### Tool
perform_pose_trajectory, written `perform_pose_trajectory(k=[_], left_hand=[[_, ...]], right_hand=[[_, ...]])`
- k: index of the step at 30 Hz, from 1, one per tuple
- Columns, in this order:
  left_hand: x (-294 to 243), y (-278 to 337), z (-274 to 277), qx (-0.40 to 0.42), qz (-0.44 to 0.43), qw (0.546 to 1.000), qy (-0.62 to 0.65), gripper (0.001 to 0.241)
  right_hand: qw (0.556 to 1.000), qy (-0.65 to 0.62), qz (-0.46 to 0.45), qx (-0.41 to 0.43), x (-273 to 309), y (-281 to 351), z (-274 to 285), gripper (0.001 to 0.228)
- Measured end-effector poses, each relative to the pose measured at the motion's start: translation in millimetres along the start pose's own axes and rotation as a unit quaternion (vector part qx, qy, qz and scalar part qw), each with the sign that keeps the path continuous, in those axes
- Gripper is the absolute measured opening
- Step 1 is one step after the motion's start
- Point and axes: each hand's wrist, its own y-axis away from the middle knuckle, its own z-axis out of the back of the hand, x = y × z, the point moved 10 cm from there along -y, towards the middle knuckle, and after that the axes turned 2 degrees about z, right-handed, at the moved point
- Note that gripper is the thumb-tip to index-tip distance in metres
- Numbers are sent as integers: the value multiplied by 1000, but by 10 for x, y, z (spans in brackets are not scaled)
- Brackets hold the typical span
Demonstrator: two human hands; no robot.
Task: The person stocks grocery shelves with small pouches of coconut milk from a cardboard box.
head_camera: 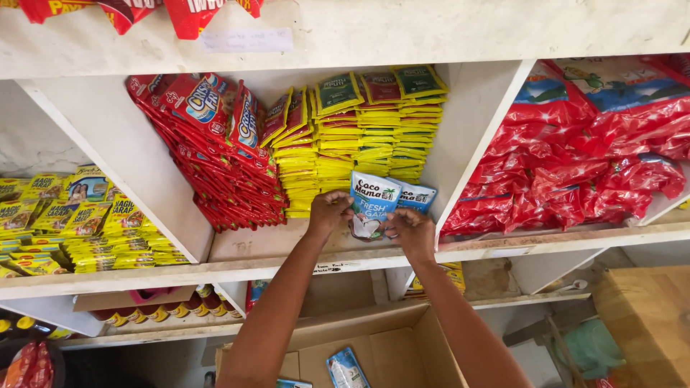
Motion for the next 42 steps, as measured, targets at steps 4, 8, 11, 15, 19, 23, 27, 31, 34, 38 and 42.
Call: perform_pose_trajectory(k=[4,8,11,15,19,23,27,31,34,38,42], left_hand=[[61,2,0,10,10,1000,10,20],[106,10,1,6,34,999,-9,20],[69,-24,-20,11,18,1000,-14,21],[87,-101,-36,7,19,999,-28,22],[113,-130,-60,11,24,999,-42,23],[71,-109,-62,12,20,999,-39,23],[43,-63,-58,19,15,999,-31,23],[48,-11,-31,21,15,999,-31,23],[-3,47,-53,26,4,999,-34,23],[-10,98,-32,9,12,999,-37,22],[-23,131,-36,13,-8,999,-29,21]], right_hand=[[1000,11,-25,-14,-69,35,-9,17],[999,18,-29,-24,-144,28,0,18],[999,1,-26,-33,-232,-10,12,18],[999,-23,-23,-41,-306,-81,48,19],[998,-8,-30,-51,-261,-58,64,18],[998,-13,-21,-50,-252,-40,43,18],[998,-19,-16,-53,-271,-16,38,17],[999,-12,-6,-48,-232,21,26,17],[999,-8,-7,-48,-243,23,28,18],[999,-10,-9,-49,-281,17,28,18],[999,-14,-3,-47,-302,12,20,18]])
